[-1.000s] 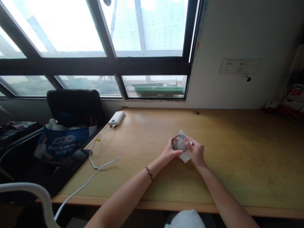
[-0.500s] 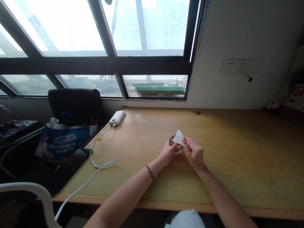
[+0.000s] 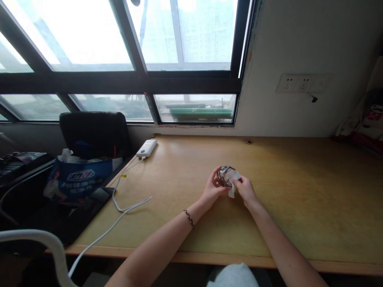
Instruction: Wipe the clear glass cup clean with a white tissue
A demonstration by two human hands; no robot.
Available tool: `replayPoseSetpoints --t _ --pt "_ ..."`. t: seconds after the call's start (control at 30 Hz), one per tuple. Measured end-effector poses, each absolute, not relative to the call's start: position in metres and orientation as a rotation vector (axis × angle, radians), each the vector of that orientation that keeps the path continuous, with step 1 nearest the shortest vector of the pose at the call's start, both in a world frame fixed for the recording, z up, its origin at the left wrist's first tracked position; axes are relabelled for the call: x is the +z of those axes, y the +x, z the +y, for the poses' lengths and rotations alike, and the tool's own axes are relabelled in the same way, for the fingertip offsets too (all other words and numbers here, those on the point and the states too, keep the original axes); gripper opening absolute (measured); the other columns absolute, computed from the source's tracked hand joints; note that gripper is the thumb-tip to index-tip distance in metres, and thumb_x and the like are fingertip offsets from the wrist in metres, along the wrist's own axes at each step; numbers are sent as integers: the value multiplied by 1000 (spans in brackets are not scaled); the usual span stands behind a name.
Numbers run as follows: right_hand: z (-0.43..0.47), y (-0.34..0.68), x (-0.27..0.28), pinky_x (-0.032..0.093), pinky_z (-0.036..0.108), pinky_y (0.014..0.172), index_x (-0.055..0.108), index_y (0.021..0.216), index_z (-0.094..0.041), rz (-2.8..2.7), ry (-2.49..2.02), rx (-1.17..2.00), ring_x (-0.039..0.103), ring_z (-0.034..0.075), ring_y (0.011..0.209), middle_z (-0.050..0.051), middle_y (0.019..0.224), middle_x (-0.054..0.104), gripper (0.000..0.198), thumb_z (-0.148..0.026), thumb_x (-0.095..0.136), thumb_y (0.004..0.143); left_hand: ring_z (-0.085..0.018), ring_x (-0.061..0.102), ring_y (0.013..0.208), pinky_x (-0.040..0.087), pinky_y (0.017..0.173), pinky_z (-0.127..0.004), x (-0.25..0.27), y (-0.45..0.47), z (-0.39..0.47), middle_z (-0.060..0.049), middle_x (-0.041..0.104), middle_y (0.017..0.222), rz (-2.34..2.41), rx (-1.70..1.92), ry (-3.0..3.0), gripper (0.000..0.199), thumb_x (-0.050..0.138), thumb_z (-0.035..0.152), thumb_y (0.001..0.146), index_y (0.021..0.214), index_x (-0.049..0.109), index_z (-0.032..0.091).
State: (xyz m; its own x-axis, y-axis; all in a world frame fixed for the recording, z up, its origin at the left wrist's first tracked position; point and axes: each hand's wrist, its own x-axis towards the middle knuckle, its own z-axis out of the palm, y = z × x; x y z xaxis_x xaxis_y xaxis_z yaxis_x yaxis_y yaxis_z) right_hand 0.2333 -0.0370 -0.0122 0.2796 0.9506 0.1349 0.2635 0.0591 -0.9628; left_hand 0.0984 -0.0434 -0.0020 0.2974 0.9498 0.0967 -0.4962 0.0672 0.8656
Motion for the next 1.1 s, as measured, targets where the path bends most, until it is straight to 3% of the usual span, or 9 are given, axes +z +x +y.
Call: replayPoseSetpoints --t 0.2,0.3,0.43,0.63,0.77,0.9,0.97,1.1 --pt "-36 238 -17 33 21 41 62 57 -14 -1361 -1637 673 51 14 45 2 49 59 24 -36 54 62 -26 39 114 26 98 -36 6 97 -51 -7 50 117 699 1258 1289 77 74 11 46 117 46 22" --pt "-37 236 -12 30 21 40 61 54 -14 -1463 -1741 578 49 13 44 2 46 57 28 -39 53 64 -25 38 114 27 97 -34 8 98 -52 -8 47 120 660 1290 1280 78 74 12 46 118 45 22" --pt "-44 231 -3 29 21 42 61 57 -15 -1542 -1755 434 48 13 45 4 48 58 37 -46 47 71 -23 46 105 33 92 -31 8 95 -49 -9 52 113 623 1278 1250 74 75 14 48 116 46 19" --pt "-55 223 7 33 23 53 58 67 -16 -1704 -1486 178 51 15 58 5 64 59 32 -38 39 80 -18 56 76 41 76 -29 -6 93 -38 -6 62 82 643 1158 1024 35 60 41 66 87 61 12" --pt "-56 223 7 32 24 54 55 64 -17 -1756 -1453 104 49 15 58 4 63 55 31 -35 37 82 -16 54 61 43 67 -30 -21 97 -34 -6 59 63 603 1039 797 57 44 65 64 71 61 10" --pt "-53 226 5 32 23 52 56 63 -17 -1682 -1517 149 49 15 56 4 59 55 31 -35 38 80 -14 54 59 43 59 -27 -20 98 -40 -7 59 70 554 952 856 60 49 63 63 92 58 12" --pt "-51 227 3 30 23 48 56 60 -16 -1614 -1574 245 47 14 51 3 54 55 33 -38 40 78 -14 55 63 43 58 -25 -13 98 -46 -8 60 84 556 963 931 58 59 49 64 110 49 16" --pt "-47 230 -3 26 21 42 53 50 -15 -1500 -1668 459 42 12 44 0 43 50 39 -44 43 74 -13 56 73 44 63 -23 2 96 -51 -7 52 112 533 1041 1036 82 70 24 57 127 27 28"
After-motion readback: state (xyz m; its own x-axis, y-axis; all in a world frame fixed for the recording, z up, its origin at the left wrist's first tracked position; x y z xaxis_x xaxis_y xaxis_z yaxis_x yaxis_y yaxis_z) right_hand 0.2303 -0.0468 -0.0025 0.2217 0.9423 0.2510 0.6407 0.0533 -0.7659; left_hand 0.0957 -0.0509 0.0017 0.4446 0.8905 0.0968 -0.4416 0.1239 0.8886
